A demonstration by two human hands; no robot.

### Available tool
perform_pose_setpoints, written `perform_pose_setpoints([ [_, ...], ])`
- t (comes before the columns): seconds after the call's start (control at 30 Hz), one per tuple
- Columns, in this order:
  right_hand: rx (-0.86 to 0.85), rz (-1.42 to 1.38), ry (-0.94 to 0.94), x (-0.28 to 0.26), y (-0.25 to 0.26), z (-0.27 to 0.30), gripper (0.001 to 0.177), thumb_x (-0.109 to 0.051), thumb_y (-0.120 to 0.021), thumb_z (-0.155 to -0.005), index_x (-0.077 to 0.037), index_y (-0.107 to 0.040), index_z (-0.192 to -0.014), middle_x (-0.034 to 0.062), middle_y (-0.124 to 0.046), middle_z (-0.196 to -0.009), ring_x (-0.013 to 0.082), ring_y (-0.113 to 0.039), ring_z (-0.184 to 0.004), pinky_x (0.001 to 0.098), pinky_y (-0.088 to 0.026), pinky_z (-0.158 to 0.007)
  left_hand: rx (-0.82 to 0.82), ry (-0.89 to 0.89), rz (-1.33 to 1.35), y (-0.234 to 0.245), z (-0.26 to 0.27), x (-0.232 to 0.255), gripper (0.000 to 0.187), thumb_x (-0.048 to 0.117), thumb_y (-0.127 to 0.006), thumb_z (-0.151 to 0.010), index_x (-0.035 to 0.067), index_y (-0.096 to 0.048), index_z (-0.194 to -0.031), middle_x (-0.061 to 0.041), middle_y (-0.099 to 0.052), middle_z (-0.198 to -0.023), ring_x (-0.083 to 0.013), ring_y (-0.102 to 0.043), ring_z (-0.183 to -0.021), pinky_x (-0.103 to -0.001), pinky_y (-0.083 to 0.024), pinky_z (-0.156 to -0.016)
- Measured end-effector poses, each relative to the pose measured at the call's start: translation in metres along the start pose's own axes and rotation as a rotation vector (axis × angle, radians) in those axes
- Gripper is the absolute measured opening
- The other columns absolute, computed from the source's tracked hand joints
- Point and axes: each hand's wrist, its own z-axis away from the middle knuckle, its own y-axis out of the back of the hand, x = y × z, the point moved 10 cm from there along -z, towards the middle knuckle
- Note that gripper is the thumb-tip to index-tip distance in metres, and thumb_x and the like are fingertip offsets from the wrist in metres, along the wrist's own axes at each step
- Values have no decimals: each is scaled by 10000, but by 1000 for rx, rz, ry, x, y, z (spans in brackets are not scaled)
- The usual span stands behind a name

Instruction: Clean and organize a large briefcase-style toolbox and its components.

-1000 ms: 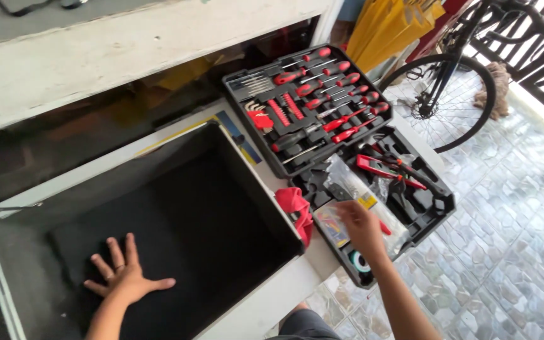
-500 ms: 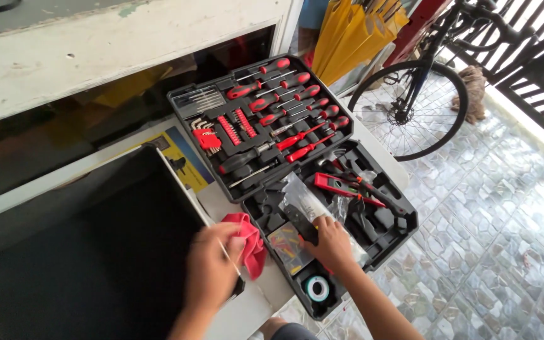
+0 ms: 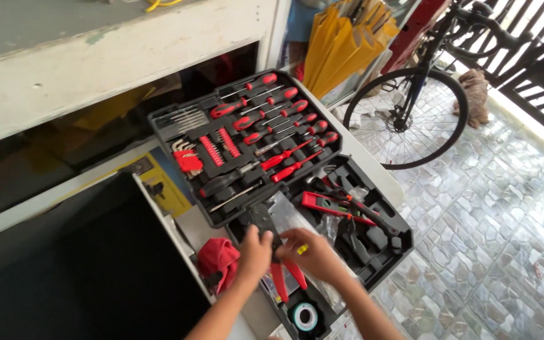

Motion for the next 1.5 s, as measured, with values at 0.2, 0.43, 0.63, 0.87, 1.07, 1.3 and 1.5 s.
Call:
perform_pose_setpoints([
  [0.2,573,904,-235,86,162,-22,352,-235,-731,-859,-125,-680,-1189,99,-673,-1193,298,-630,-1117,456,-496,-925,27,-15,410,44,-50,27,203,116,-697,-927,29,-615,-1091,-58,-749,-963,-134,-703,-845,-324,-570,-785],
  [0.43,396,738,-219,170,176,-23,334,-307,-658,-935,-106,-608,-1197,91,-661,-1182,311,-598,-1166,434,-504,-916,159,-14,250,102,-130,61,495,-25,-752,-775,51,-618,-1246,-72,-759,-1041,-152,-708,-923,-310,-565,-818],
  [0.63,473,909,-192,95,184,-2,315,-329,-653,-919,-115,-615,-1148,81,-680,-1111,307,-621,-1106,443,-523,-879,257,146,268,112,-165,30,457,-7,-753,-839,47,-626,-1274,-122,-739,-1093,-197,-715,-935,-336,-577,-816],
  [0.87,363,1026,-452,56,202,7,293,-351,-657,-922,-115,-654,-1096,71,-699,-1082,295,-661,-1032,457,-551,-820,259,84,134,112,-162,41,425,-34,-744,-811,41,-647,-1218,-108,-733,-1084,-218,-739,-941,-334,-599,-809],
  [1.07,405,1084,-508,28,216,16,297,-357,-653,-945,-104,-672,-1099,86,-708,-1088,300,-681,-992,438,-565,-807,202,-30,-209,107,-152,75,440,-2,-815,-745,30,-703,-1169,-152,-646,-1223,-304,-676,-1074,-390,-555,-920],
  [1.3,463,595,-586,22,232,32,359,-370,-667,-942,-163,-646,-1235,115,-785,-1021,272,-716,-993,421,-537,-844,174,-36,-449,99,-153,81,473,62,-832,-756,62,-712,-1214,-131,-582,-1338,-346,-531,-1250,-436,-484,-1018],
  [1.5,283,127,-356,25,113,-71,331,-182,-636,-947,-90,-553,-1254,152,-659,-1029,337,-654,-818,451,-553,-713,146,-15,-423,104,-138,98,467,98,-791,-803,35,-668,-1248,-135,-513,-1392,-348,-548,-1240,-429,-504,-991],
])
